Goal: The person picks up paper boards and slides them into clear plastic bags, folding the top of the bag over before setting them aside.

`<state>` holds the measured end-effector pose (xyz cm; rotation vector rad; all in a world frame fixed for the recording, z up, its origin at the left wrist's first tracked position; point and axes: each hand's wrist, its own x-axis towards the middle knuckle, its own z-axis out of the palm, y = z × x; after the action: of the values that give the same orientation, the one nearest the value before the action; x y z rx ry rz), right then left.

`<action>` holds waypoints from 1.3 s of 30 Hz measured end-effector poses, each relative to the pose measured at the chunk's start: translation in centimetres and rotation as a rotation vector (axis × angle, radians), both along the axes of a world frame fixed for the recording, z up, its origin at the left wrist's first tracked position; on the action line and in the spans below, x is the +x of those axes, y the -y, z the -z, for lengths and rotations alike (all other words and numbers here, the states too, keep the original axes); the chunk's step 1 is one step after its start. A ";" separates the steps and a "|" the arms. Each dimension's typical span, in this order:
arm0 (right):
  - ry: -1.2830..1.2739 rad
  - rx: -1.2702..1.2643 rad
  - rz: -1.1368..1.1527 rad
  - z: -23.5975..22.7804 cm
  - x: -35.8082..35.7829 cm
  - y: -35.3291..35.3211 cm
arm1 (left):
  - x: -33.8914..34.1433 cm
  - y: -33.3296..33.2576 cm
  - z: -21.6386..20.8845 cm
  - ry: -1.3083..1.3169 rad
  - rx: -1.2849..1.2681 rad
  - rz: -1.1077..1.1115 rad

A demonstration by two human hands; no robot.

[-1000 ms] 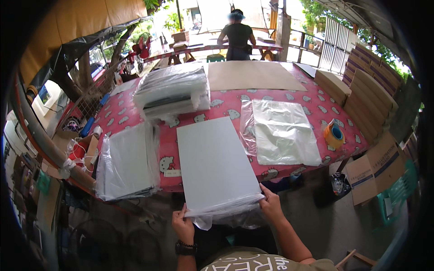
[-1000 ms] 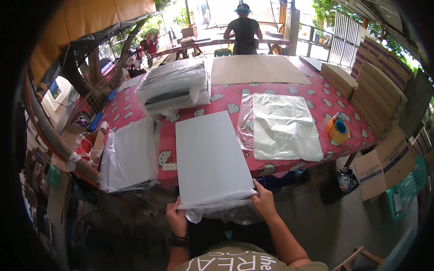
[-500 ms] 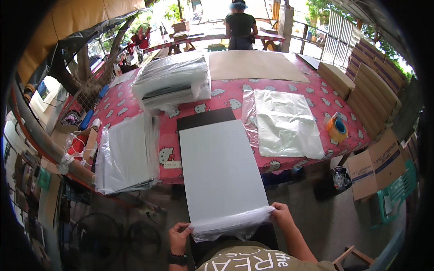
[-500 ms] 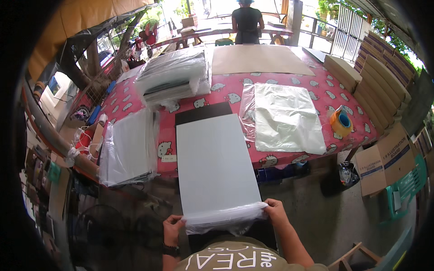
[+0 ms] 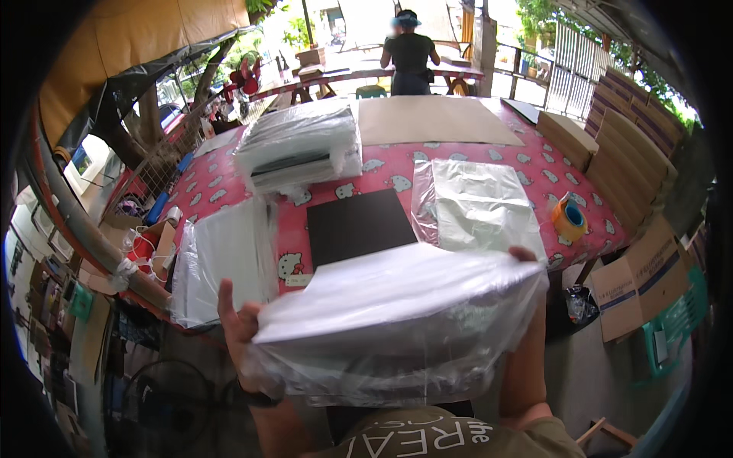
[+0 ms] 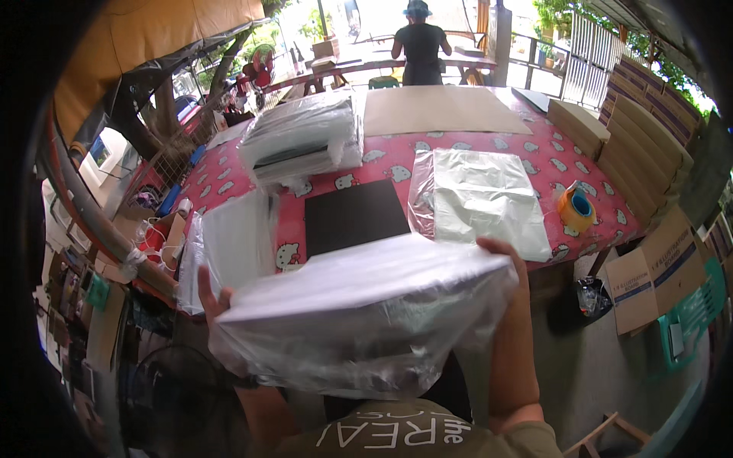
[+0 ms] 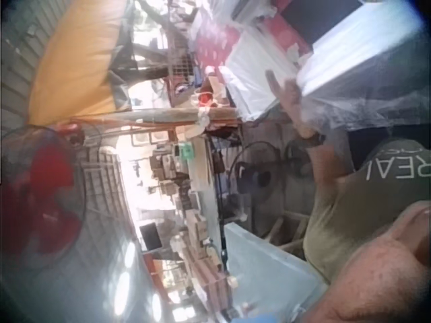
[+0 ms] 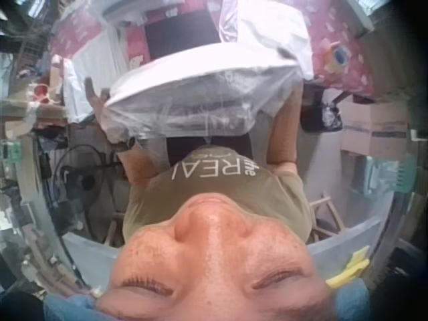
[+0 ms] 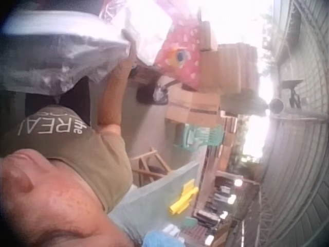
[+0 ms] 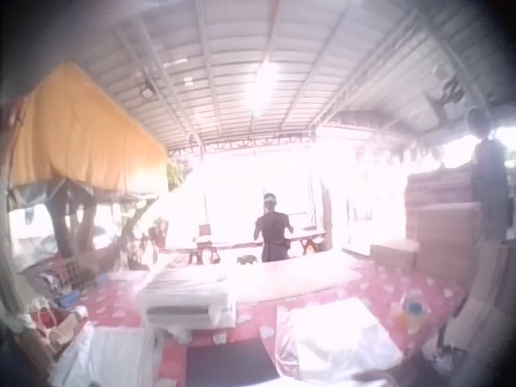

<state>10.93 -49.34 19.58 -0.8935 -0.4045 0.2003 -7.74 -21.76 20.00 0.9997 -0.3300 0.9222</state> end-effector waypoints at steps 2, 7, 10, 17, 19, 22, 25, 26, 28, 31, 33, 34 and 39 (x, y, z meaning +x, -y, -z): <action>0.125 -0.198 0.059 -2.3 2.1 -0.8 | 1.8 -3.5 -0.1 -0.091 0.215 -0.179; 0.379 -0.334 0.259 -2.1 7.1 -5.4 | 7.1 -6.6 1.1 -0.443 0.557 -0.668; 0.377 -0.447 0.277 1.3 9.6 -6.5 | 9.6 -7.3 3.0 -0.435 0.504 -0.682; 0.577 -0.521 0.403 -4.3 8.0 -6.1 | 8.9 -6.4 -1.1 -0.350 0.578 -0.739; 0.548 -0.339 0.277 -5.0 8.7 -6.2 | 9.3 -5.9 -1.6 -0.325 0.493 -0.653; 0.487 -0.317 0.204 -4.8 9.4 -6.8 | 9.9 -6.4 -2.7 -0.355 0.461 -0.635; 0.423 -0.416 0.192 -1.5 11.1 -7.6 | 10.6 -7.7 -2.1 -0.423 0.450 -0.619; 0.386 -0.467 0.199 -0.1 11.4 -7.9 | 11.2 -8.3 -1.3 -0.442 0.442 -0.606; 0.313 -0.515 0.185 1.9 11.0 -8.5 | 10.9 -9.5 0.8 -0.599 0.532 -0.697; 0.317 -0.493 0.132 5.5 11.2 -8.5 | 11.1 -11.2 6.3 -0.791 0.501 -0.593; 0.311 -0.553 0.112 8.4 11.8 -8.0 | 11.4 -11.4 10.3 -0.802 0.444 -0.494; 0.272 -0.516 0.073 9.6 11.5 -8.2 | 11.2 -11.6 12.2 -0.753 0.452 -0.489; 0.205 -0.641 0.071 12.7 9.7 -7.4 | 10.2 -9.1 15.2 -0.745 0.426 -0.515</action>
<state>20.66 -41.97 6.90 -1.5648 -0.5082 0.1749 2.44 -12.62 4.84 1.7901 0.3991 0.8754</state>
